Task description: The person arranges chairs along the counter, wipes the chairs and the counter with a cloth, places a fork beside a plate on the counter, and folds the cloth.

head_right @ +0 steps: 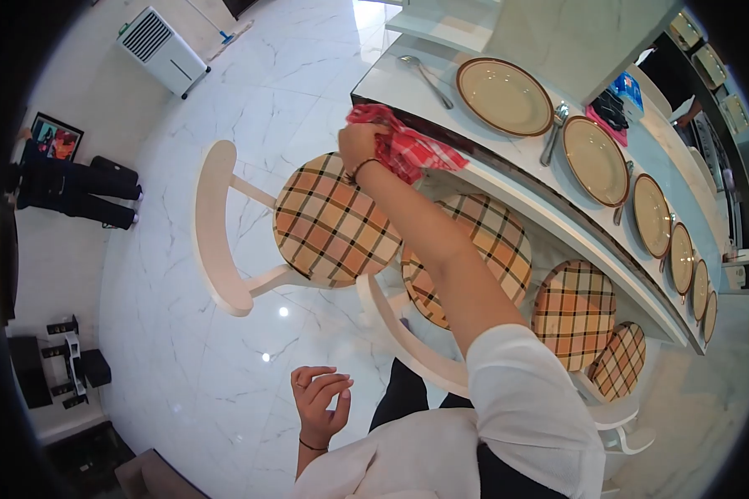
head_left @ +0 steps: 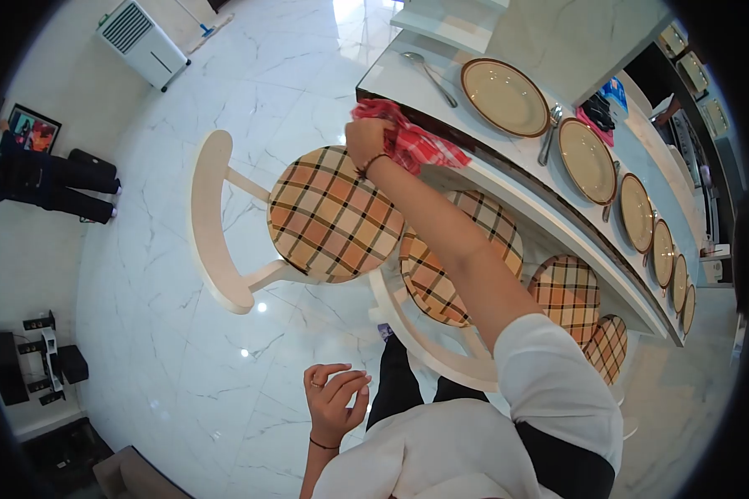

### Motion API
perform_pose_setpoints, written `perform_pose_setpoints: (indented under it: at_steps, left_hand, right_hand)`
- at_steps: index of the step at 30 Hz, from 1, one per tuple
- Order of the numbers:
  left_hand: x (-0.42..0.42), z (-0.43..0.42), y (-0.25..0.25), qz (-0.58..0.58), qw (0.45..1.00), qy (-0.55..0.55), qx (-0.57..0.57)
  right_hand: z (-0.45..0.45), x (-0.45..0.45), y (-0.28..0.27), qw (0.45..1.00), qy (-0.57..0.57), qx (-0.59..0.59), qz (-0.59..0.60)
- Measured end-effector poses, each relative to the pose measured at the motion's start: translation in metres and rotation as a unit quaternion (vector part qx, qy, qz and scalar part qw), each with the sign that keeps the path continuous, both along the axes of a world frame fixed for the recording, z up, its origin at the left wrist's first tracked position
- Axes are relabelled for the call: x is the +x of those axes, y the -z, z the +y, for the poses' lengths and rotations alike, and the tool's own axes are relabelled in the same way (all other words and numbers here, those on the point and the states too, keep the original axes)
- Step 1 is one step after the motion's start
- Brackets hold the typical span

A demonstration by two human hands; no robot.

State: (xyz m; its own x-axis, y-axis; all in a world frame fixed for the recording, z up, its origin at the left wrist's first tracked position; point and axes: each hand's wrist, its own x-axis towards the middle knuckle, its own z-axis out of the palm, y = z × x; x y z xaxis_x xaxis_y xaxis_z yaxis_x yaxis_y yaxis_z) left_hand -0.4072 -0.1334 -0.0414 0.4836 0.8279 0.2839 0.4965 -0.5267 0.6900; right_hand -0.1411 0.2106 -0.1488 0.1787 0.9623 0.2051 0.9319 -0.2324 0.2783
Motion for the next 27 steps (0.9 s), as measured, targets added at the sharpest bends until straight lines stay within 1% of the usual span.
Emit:
perform_pose_setpoints:
  at_steps: [1, 2, 3, 5, 6, 7, 9, 10, 11, 12, 13, 14, 15, 16, 17, 18, 19, 20, 21, 22, 23, 24, 25, 26, 27]
  left_hand:
    - [-0.003, 0.001, 0.002, -0.001, 1.000, -0.001, -0.001]
    - [-0.007, 0.001, 0.002, 0.007, 1.000, -0.009, -0.004]
    - [-0.009, 0.002, 0.002, 0.014, 1.000, -0.016, -0.004]
    - [-0.015, 0.002, 0.001, 0.021, 0.999, -0.026, -0.002]
    - [-0.018, 0.002, 0.000, 0.027, 0.999, -0.039, -0.003]
    - [-0.021, 0.001, 0.001, 0.025, 0.998, -0.049, -0.009]
    - [-0.023, 0.004, 0.004, 0.032, 0.997, -0.070, 0.000]
    - [-0.026, 0.005, 0.008, 0.049, 0.997, -0.062, 0.000]
    - [-0.025, 0.008, 0.012, 0.056, 0.995, -0.082, 0.027]
    - [-0.021, 0.012, 0.016, 0.061, 0.992, -0.100, 0.056]
    - [-0.018, 0.015, 0.028, 0.051, 0.991, -0.122, 0.030]
    - [-0.006, 0.025, 0.024, 0.004, 0.990, -0.130, 0.046]
    - [0.007, 0.037, 0.018, -0.042, 0.988, -0.137, 0.059]
    - [0.016, 0.049, 0.015, -0.027, 0.990, -0.113, 0.086]
    - [0.028, 0.056, 0.013, -0.037, 0.991, -0.115, 0.062]
    - [0.042, 0.062, 0.011, -0.045, 0.991, -0.117, 0.037]
    - [0.056, 0.070, 0.006, -0.121, 0.986, -0.088, -0.070]
    - [0.078, 0.072, -0.007, -0.166, 0.975, -0.084, -0.119]
    - [0.101, 0.075, -0.022, -0.208, 0.961, -0.079, -0.167]
    - [0.122, 0.079, -0.027, -0.195, 0.970, -0.067, -0.129]
    - [0.140, 0.076, -0.027, -0.226, 0.958, -0.058, -0.167]
    - [0.158, 0.074, -0.022, -0.257, 0.943, -0.051, -0.205]
    - [0.170, 0.072, -0.012, -0.184, 0.970, -0.017, -0.159]
    - [0.179, 0.062, -0.003, -0.167, 0.965, 0.032, -0.198]
    - [0.194, 0.048, -0.003, -0.148, 0.957, 0.080, -0.236]
  right_hand:
    - [0.015, -0.004, 0.019, 0.992, -0.055, -0.006, 0.112]
    - [0.031, -0.006, 0.040, 0.969, -0.107, -0.012, 0.222]
    - [0.052, -0.003, 0.077, 0.930, -0.201, -0.183, 0.246]
    - [0.035, -0.029, 0.085, 0.896, -0.282, -0.211, 0.271]
    - [0.017, -0.048, 0.081, 0.868, -0.282, -0.150, 0.381]
    - [-0.003, -0.065, 0.073, 0.826, -0.277, -0.089, 0.483]
    - [-0.035, -0.086, 0.060, 0.720, -0.283, -0.024, 0.633]
    - [-0.048, -0.095, 0.058, 0.691, -0.276, 0.000, 0.668]
    - [-0.061, -0.097, 0.055, 0.663, -0.269, 0.030, 0.698]
    - [-0.081, -0.092, 0.034, 0.595, -0.242, 0.012, 0.767]
    - [-0.103, -0.088, -0.002, 0.520, -0.214, -0.002, 0.827]
    - [-0.128, -0.079, -0.039, 0.390, -0.159, -0.053, 0.905]
    - [-0.152, -0.071, -0.069, 0.245, -0.103, -0.099, 0.959]
    - [-0.171, -0.064, -0.082, 0.191, -0.076, -0.105, 0.973]
    - [-0.188, -0.054, -0.095, 0.134, -0.050, -0.110, 0.984]
    - [-0.213, -0.038, -0.125, 0.174, -0.041, -0.138, 0.974]
    - [-0.227, -0.023, -0.131, 0.247, -0.095, -0.084, 0.961]
    - [-0.240, -0.010, -0.136, 0.320, -0.146, -0.031, 0.936]
    - [-0.245, 0.006, -0.150, 0.369, -0.161, 0.011, 0.915]
    - [-0.264, 0.022, -0.162, 0.432, -0.176, 0.030, 0.884]
    - [-0.286, 0.037, -0.177, 0.493, -0.185, 0.045, 0.849]
    - [-0.300, 0.046, -0.164, 0.559, -0.261, 0.033, 0.786]
    - [-0.316, 0.063, -0.159, 0.644, -0.290, 0.026, 0.708]
    - [-0.334, 0.081, -0.154, 0.720, -0.311, 0.014, 0.620]
    - [-0.351, 0.101, -0.138, 0.764, -0.304, 0.057, 0.567]
